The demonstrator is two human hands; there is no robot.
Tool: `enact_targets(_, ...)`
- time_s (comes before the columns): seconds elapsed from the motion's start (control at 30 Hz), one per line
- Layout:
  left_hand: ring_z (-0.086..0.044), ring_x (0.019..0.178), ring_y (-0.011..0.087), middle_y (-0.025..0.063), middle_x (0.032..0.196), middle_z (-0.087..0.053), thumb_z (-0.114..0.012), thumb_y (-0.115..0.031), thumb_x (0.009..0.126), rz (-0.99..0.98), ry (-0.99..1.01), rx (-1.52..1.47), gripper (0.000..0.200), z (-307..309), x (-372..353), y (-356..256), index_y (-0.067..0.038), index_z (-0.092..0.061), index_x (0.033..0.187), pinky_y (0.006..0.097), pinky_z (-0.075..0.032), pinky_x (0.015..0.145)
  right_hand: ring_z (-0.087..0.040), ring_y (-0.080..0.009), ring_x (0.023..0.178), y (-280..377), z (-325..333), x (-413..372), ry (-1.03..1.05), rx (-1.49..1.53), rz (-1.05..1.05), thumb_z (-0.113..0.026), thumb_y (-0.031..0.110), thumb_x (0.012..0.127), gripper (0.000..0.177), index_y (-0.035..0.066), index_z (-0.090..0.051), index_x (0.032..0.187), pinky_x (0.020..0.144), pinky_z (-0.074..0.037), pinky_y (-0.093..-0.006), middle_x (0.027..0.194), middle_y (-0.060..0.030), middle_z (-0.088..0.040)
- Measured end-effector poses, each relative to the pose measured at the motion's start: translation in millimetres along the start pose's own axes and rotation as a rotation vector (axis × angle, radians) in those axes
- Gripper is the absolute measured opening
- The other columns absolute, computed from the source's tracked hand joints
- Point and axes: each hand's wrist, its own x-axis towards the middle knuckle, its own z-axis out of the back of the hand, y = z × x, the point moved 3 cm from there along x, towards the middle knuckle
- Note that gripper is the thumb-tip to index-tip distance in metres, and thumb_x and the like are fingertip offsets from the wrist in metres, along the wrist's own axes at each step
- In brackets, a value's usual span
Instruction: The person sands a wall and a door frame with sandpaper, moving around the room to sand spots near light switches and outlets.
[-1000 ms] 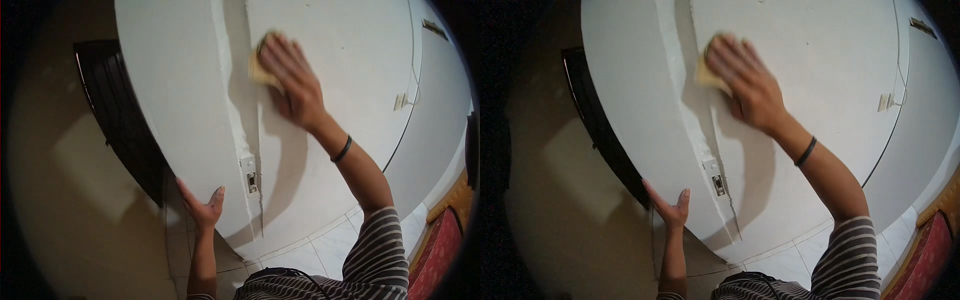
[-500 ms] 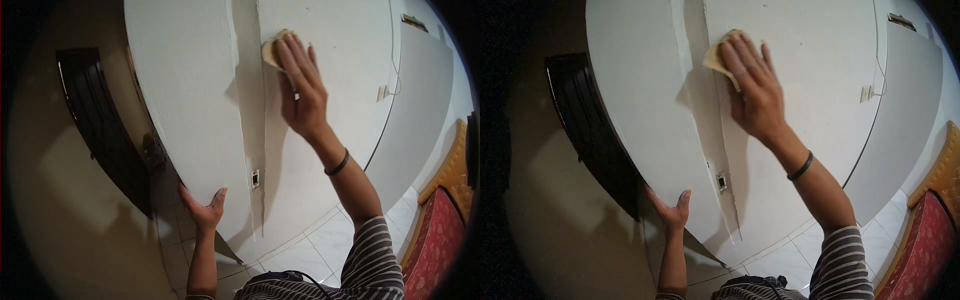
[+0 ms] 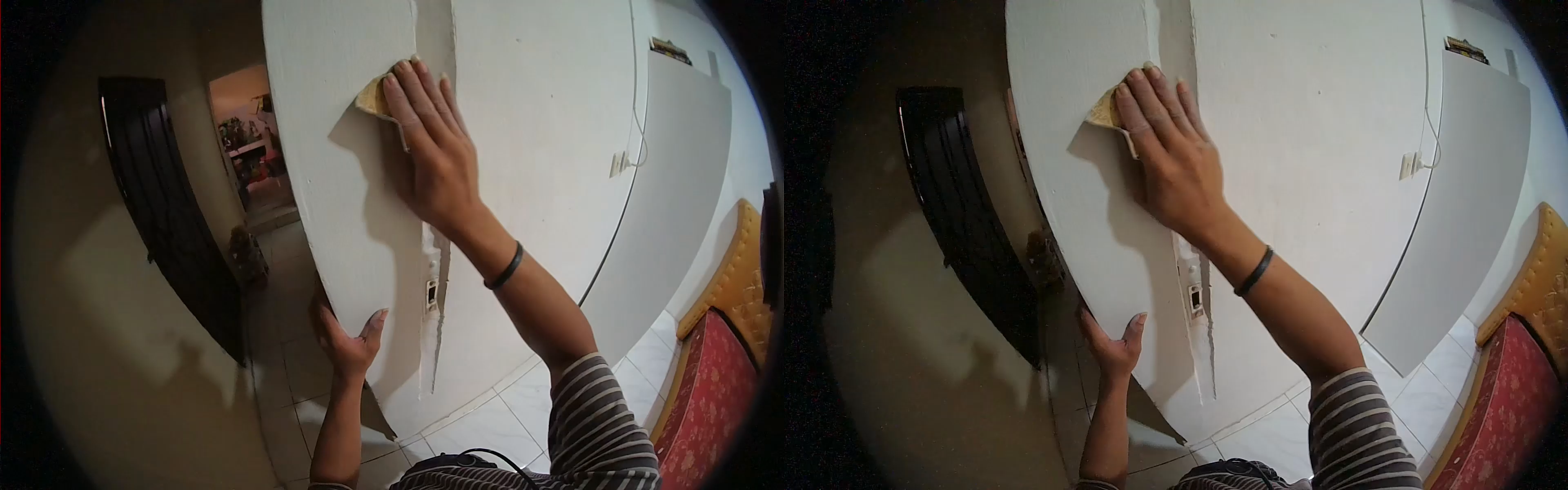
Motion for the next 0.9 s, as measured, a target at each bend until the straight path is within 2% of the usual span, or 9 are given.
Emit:
enact_targets(0.03,-0.054,0.113,0.0403,0.0236,0.123,-0.052,-0.087,-0.03,0.078,0.01,0.013,-0.003,0.085,0.1,-0.9,-1.6,0.006,-0.042,0.14,0.0497,-0.046,0.095,-0.036,-0.0335,0.149,5.9,-3.1,0.4,-0.038,0.023,-0.036,-0.067,0.009,0.086,0.066,0.003,-0.049,0.148,0.124,-0.027,-0.0501,0.158,-0.0191,-0.041)
enact_targets(0.13,-0.054,0.113,0.041,0.024,0.125,-0.052,-0.087,-0.03,0.078,-0.008,0.017,0.006,0.086,0.3,3.1,-3.8,0.006,-0.041,0.141,0.0502,-0.046,0.095,-0.038,-0.0329,0.148,55.5,-10.5,-35.1,0.265,0.217,0.25,-0.061,0.013,0.091,0.058,0.004,-0.05,0.147,0.125,-0.029,-0.0472,0.156,-0.0175,-0.044)
enact_targets(0.23,-0.055,0.113,0.0414,0.0244,0.125,-0.052,-0.086,-0.03,0.078,-0.083,-0.012,0.044,0.087,2.1,5.1,-1.9,0.006,-0.041,0.142,0.0504,-0.047,0.095,-0.04,-0.0328,0.147,21.8,-4.5,-15.5,0.249,0.17,0.28,-0.064,0.013,0.09,0.058,0.004,-0.051,0.146,0.124,-0.03,-0.0476,0.156,-0.0171,-0.044)
enact_targets(0.37,-0.055,0.111,0.0417,0.0248,0.124,-0.053,-0.086,-0.032,0.078,-0.102,-0.016,0.057,0.087,2.0,5.9,-2.8,0.006,-0.041,0.142,0.0504,-0.047,0.094,-0.04,-0.034,0.147,1.9,-11.3,14.5,-0.06,-0.01,0.078,-0.068,0.01,0.088,0.06,0.002,-0.051,0.145,0.124,-0.03,-0.0496,0.154,-0.0188,-0.046)
enact_targets(0.47,-0.056,0.111,0.0423,0.0251,0.124,-0.054,-0.086,-0.034,0.079,-0.092,0.002,0.065,0.087,2.2,5.8,-1.9,0.007,-0.042,0.141,0.0504,-0.047,0.094,-0.04,-0.0312,0.147,45.6,-12.6,-11.2,0.249,0.233,0.294,-0.061,0.01,0.093,0.054,0.006,-0.052,0.146,0.124,-0.031,-0.0474,0.155,-0.0137,-0.046)
enact_targets(0.57,-0.056,0.111,0.043,0.0254,0.124,-0.054,-0.086,-0.036,0.079,-0.105,0.008,0.085,0.087,3.2,4.0,0.1,0.007,-0.042,0.14,0.0507,-0.047,0.094,-0.043,-0.0308,0.145,20.9,-9.2,12.7,0.213,0.141,0.411,-0.06,0.008,0.093,0.05,0.006,-0.055,0.143,0.123,-0.033,-0.0465,0.154,-0.0137,-0.048)
enact_targets(0.7,-0.055,0.112,0.0433,0.0259,0.125,-0.053,-0.085,-0.038,0.079,-0.132,-0.006,0.11,0.087,3.0,4.6,0.1,0.007,-0.041,0.14,0.0511,-0.046,0.094,-0.048,-0.034,0.14,-15.9,-10.6,70.5,-0.155,-0.032,0.148,-0.066,0.005,0.085,0.057,0.003,-0.056,0.14,0.118,-0.038,-0.0468,0.145,-0.0186,-0.053)
enact_targets(0.83,-0.055,0.113,0.0439,0.0262,0.127,-0.053,-0.084,-0.039,0.081,-0.161,-0.021,0.148,0.089,2.0,3.0,0.7,0.007,-0.04,0.142,0.0522,-0.045,0.095,-0.049,-0.0281,0.14,42.2,-27.1,44.5,0.106,0.155,0.444,-0.063,0.01,0.091,0.05,0.006,-0.056,0.14,0.124,-0.034,-0.0433,0.147,-0.0132,-0.054)
enact_targets(0.9,-0.055,0.114,0.0443,0.0262,0.128,-0.052,-0.083,-0.04,0.082,-0.157,-0.012,0.175,0.089,3.2,3.5,-1.1,0.007,-0.039,0.143,0.0528,-0.045,0.095,-0.053,-0.0272,0.136,17.6,-26.9,60.9,0.078,0.163,0.47,-0.063,0.011,0.092,0.046,0.008,-0.059,0.137,0.121,-0.038,-0.0431,0.14,-0.0148,-0.059)
